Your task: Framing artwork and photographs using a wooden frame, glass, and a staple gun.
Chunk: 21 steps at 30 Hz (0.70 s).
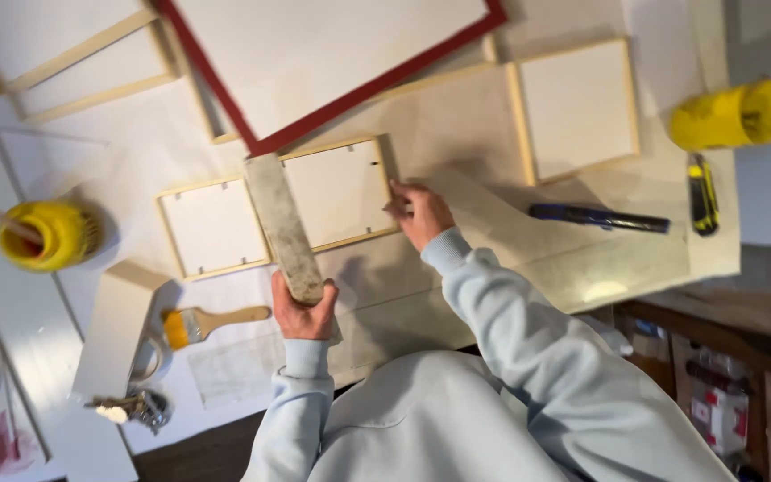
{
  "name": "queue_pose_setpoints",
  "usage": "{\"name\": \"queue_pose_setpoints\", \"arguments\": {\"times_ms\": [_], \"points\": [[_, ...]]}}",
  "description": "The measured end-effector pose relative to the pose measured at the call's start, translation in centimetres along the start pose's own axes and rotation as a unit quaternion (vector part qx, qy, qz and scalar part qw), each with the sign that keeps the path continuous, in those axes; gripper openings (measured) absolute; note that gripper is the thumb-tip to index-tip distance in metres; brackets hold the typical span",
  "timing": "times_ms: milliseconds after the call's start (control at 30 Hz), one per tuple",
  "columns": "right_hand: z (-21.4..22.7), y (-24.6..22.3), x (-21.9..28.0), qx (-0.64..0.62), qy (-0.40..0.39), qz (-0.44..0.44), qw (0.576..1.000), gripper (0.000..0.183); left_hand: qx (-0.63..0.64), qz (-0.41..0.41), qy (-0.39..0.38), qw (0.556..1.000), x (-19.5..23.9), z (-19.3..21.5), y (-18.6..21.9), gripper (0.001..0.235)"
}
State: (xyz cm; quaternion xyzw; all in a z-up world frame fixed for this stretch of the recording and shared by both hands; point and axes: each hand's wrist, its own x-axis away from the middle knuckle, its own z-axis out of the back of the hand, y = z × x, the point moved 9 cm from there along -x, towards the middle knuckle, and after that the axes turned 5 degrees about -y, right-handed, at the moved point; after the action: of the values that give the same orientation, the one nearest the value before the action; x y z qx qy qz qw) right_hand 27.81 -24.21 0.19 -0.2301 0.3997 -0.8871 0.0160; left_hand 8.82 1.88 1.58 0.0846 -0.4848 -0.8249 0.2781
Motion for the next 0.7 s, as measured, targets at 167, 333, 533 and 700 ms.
{"name": "queue_pose_setpoints", "arguments": {"times_ms": [167, 333, 533, 700], "points": [[16.5, -0.3, 11.9, 0.201, 0.091, 0.195, 0.956, 0.046, 0.014, -0.088, -0.11, 0.99, 1.9, -8.6, 7.8, 0.074], [27.7, 17.5, 14.0, 0.398, 0.038, 0.058, 0.915, 0.086, -0.007, -0.089, -0.176, 0.98, 2.5, -18.9, 8.2, 0.09], [32.3, 20.6, 14.1, 0.366, -0.009, 0.063, 0.929, 0.048, -0.037, -0.095, -0.146, 0.984, 1.4, -25.0, 9.0, 0.102], [38.6, 26.7, 14.6, 0.366, 0.016, 0.045, 0.929, 0.045, -0.178, -0.086, -0.027, 0.98, 0.6, -26.0, 9.1, 0.093]]}}
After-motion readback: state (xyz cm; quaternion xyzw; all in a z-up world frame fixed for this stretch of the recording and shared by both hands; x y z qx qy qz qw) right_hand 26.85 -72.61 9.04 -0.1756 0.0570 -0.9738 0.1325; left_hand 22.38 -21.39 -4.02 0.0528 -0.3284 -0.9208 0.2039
